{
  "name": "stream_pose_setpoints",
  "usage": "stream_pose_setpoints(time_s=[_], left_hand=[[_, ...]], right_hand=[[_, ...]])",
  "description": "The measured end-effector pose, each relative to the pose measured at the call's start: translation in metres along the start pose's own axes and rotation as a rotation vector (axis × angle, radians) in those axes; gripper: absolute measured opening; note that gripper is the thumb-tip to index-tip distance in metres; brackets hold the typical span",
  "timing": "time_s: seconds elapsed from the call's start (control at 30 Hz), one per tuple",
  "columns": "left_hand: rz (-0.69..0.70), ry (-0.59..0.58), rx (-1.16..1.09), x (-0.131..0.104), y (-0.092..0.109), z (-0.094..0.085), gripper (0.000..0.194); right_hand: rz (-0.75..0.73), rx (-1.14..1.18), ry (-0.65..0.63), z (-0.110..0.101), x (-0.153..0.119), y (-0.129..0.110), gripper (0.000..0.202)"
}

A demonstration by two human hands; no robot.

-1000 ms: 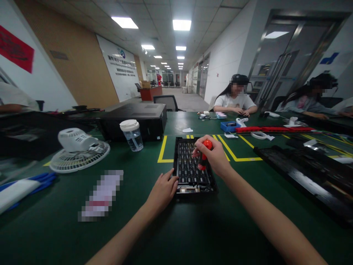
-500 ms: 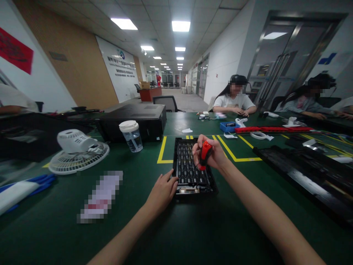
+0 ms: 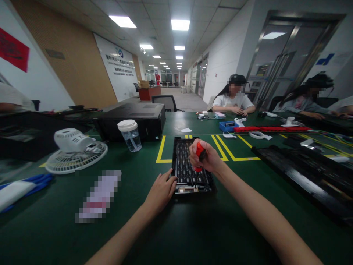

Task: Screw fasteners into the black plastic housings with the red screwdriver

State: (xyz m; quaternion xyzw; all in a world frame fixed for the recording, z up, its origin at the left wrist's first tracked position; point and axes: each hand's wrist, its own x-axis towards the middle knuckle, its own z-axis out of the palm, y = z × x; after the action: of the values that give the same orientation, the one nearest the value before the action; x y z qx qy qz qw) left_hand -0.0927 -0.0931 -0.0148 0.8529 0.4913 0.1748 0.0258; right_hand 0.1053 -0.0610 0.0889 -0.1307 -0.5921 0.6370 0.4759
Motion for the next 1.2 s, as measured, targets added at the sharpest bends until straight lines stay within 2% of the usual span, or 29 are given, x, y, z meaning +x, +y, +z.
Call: stream_pose_setpoints(time_s=[0.23, 0.9, 1.2], left_hand=[[-0.003, -0.003, 0.022, -0.001, 0.0, 0.0, 0.038], [0.01, 0.013, 0.018, -0.001, -0.001, 0.001, 0.037], [-0.006, -0.003, -0.008, -0.001, 0.0, 0.0, 0.039]], right_hand=[[-0.024, -0.01, -0.003, 0.008, 0.001, 0.005, 0.027], [-0.144, -0.023, 0.168, 0.012, -0.002, 0.006, 0.025], [-0.128, -0.02, 0.162, 0.013, -0.002, 0.005, 0.025]])
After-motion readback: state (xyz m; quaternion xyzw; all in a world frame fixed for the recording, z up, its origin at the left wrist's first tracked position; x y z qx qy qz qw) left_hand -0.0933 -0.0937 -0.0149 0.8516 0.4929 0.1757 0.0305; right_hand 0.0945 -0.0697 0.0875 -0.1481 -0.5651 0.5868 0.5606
